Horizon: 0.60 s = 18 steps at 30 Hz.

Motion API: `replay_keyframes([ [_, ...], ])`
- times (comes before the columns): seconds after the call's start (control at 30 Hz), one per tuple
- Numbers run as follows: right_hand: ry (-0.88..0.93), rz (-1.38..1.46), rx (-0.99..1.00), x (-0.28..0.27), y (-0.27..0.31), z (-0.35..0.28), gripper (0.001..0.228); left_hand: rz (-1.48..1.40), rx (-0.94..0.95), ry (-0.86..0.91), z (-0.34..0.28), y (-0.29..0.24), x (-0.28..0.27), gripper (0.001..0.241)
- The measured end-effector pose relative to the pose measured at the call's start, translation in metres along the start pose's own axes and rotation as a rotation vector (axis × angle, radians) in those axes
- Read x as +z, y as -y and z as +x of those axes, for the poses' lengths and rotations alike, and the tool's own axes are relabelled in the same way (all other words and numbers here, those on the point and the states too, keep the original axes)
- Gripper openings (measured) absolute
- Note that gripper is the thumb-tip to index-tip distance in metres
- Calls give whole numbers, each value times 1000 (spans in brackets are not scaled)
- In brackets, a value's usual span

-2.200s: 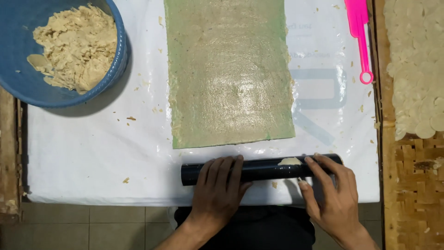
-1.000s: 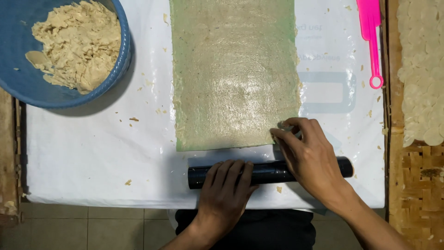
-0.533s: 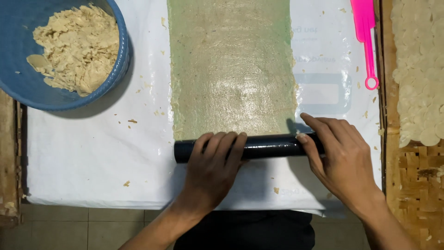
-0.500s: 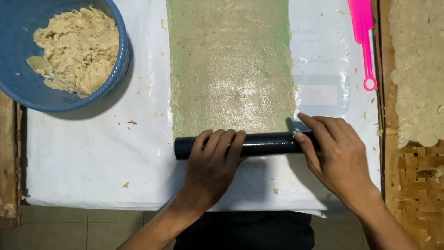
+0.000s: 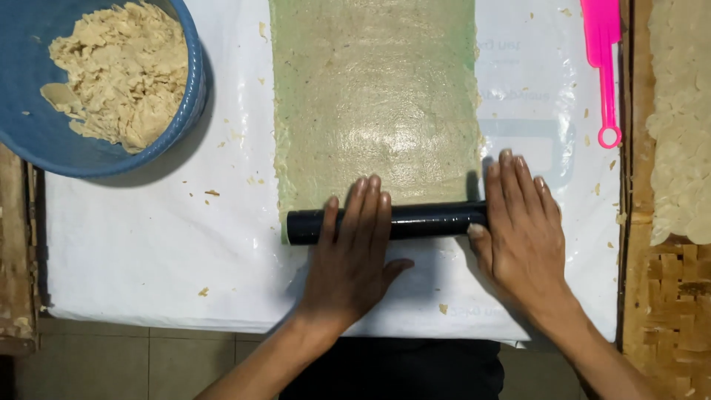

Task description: Rolling and shaping dough on a flat surface using a rolling tool.

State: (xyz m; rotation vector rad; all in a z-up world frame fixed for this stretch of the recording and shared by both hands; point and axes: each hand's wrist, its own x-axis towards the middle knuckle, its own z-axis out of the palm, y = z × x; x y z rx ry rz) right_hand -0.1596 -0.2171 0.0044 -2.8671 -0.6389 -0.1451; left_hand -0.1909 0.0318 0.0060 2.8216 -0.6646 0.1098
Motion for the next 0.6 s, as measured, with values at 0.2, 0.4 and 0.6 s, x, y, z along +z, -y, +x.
replay_keyframes([
  [0.2,37,12,18,5,15,-79,68,-108,-13,-5,-58,-34,7,83],
  [0.4,-118,161,106,7,22,-132,49,-174,-40,-244,-71,-41,-3,40],
  [0.6,-154,287,214,-47,39,-63,31,-140,-5,-268,-50,-43,-1,52],
])
